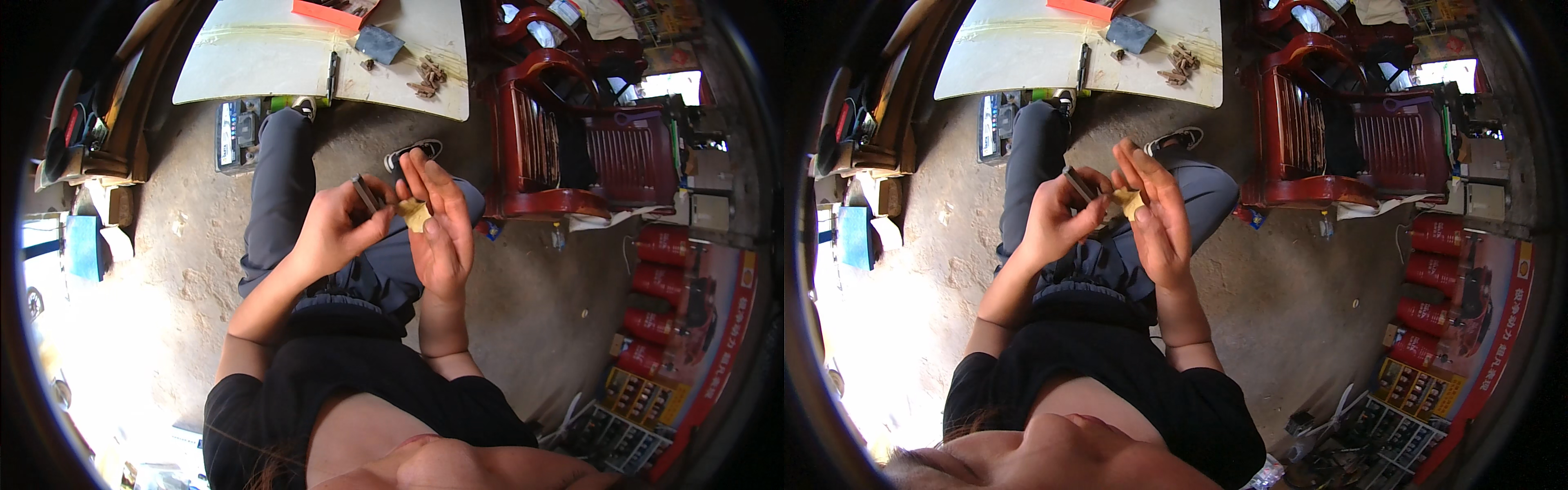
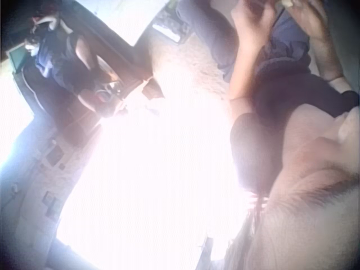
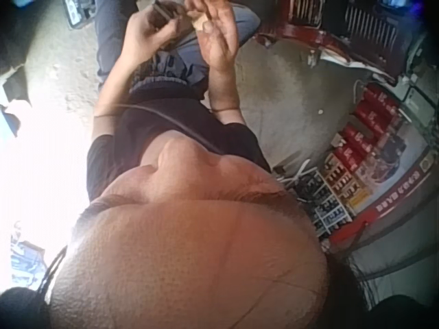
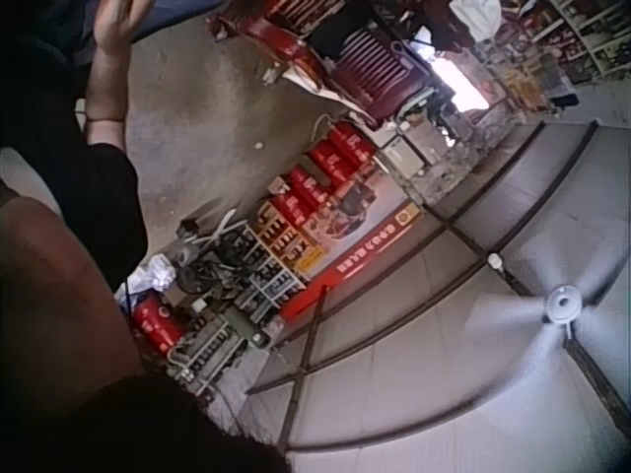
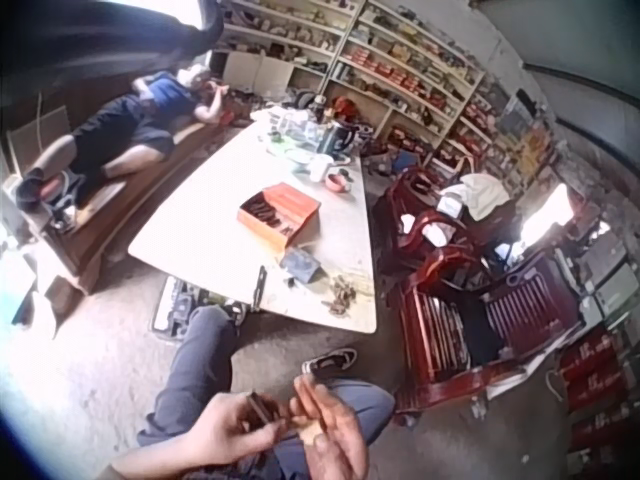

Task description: The person is assembling a utility knife by placing a small spring and pin into the internal slot, then sliding the blade carrier mechanism into the metal frame.

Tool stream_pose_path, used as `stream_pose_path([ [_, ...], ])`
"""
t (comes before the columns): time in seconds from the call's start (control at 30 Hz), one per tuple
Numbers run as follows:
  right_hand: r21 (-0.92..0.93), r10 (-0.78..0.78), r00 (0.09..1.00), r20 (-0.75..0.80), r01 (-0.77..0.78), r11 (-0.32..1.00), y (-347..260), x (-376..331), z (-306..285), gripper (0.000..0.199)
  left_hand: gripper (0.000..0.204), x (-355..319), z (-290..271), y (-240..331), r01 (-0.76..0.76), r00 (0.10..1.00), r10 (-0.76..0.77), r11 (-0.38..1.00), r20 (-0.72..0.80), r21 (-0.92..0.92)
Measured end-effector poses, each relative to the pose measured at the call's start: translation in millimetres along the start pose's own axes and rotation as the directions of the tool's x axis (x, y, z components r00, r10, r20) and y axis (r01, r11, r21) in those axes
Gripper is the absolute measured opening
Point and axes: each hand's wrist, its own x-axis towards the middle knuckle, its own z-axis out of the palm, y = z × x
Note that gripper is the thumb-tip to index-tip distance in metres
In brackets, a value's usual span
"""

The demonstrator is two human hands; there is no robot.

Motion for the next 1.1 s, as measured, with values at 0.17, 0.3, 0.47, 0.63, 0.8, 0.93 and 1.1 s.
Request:
stream_pose_path([
  [0.17,0.009,0.016,1.0,-0.018,-0.016,1.0,-0.5,1.2,1.5,0.047,0.011,1.0,2.0,-2.0,0.047,0.997,-0.06,0.962,-0.04,-0.27],
  [0.3,-0.159,0.061,0.988,-0.143,-0.084,0.984,2.1,-5.0,0.0,0.04,0.012,1.1,0.8,-9.4,0.0,0.998,-0.02,0.937,-0.054,-0.349],
  [0.47,-0.382,-0.117,0.977,-0.18,0.041,0.923,8.1,-7.8,-4.7,0.02,0.009,0.3,3.9,-10.6,-0.073,0.991,0.043,0.964,-0.124,-0.254],
  [0.63,-0.665,-0.269,0.96,-0.073,0.154,0.731,6.2,-3.3,3.7,0.02,0.013,1.8,9.7,-7.0,-0.041,0.974,-0.059,0.905,-0.219,-0.423],
  [0.8,-0.792,-0.374,0.927,-0.039,0.2,0.577,12.8,-1.9,1.9,0.026,0.016,-1.8,5.6,-7.1,0.142,0.985,-0.174,0.831,-0.009,-0.537],
  [0.93,-0.838,-0.406,0.914,-0.023,0.203,0.507,12.9,-1.7,1.5,0.028,0.014,-2.6,5.6,-3.1,0.131,0.983,-0.179,0.825,-0.034,-0.55],
  [1.1,-0.856,-0.383,0.907,0.176,0.333,0.396,12.3,-0.7,-5.0,0.024,0.01,0.0,5.1,-8.1,0.077,0.987,-0.139,0.854,-0.083,-0.515],
])
